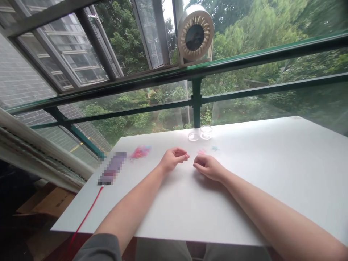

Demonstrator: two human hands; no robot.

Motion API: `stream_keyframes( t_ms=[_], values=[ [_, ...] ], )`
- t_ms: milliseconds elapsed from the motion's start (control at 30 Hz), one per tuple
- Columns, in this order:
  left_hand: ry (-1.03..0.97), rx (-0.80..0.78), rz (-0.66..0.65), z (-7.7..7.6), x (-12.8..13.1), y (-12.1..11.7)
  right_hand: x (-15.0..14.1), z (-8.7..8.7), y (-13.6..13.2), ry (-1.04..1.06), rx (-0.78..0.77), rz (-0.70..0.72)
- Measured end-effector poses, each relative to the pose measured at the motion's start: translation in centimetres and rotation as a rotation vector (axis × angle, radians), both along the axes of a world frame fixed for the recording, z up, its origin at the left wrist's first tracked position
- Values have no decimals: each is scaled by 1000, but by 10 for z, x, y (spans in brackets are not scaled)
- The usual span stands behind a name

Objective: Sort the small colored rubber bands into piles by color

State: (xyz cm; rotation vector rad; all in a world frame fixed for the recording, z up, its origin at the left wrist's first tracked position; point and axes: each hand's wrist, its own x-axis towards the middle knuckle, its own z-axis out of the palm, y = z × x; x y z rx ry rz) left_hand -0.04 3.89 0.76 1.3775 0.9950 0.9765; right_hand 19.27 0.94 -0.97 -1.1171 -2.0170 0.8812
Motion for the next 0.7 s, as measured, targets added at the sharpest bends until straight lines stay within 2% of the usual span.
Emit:
stream_keyframes(
  t_ms=[100,233,500,700],
  values=[
    [-82,10,20,-7,12,-5,-1,0,-1,39,-8,12],
    [-135,51,55,-13,14,-12,-3,-1,-4,101,44,-6],
    [-150,109,-76,-22,6,-23,-8,1,-9,159,136,-36],
    [-92,121,-92,-22,4,-24,-6,3,-11,158,134,-37]
  ],
)
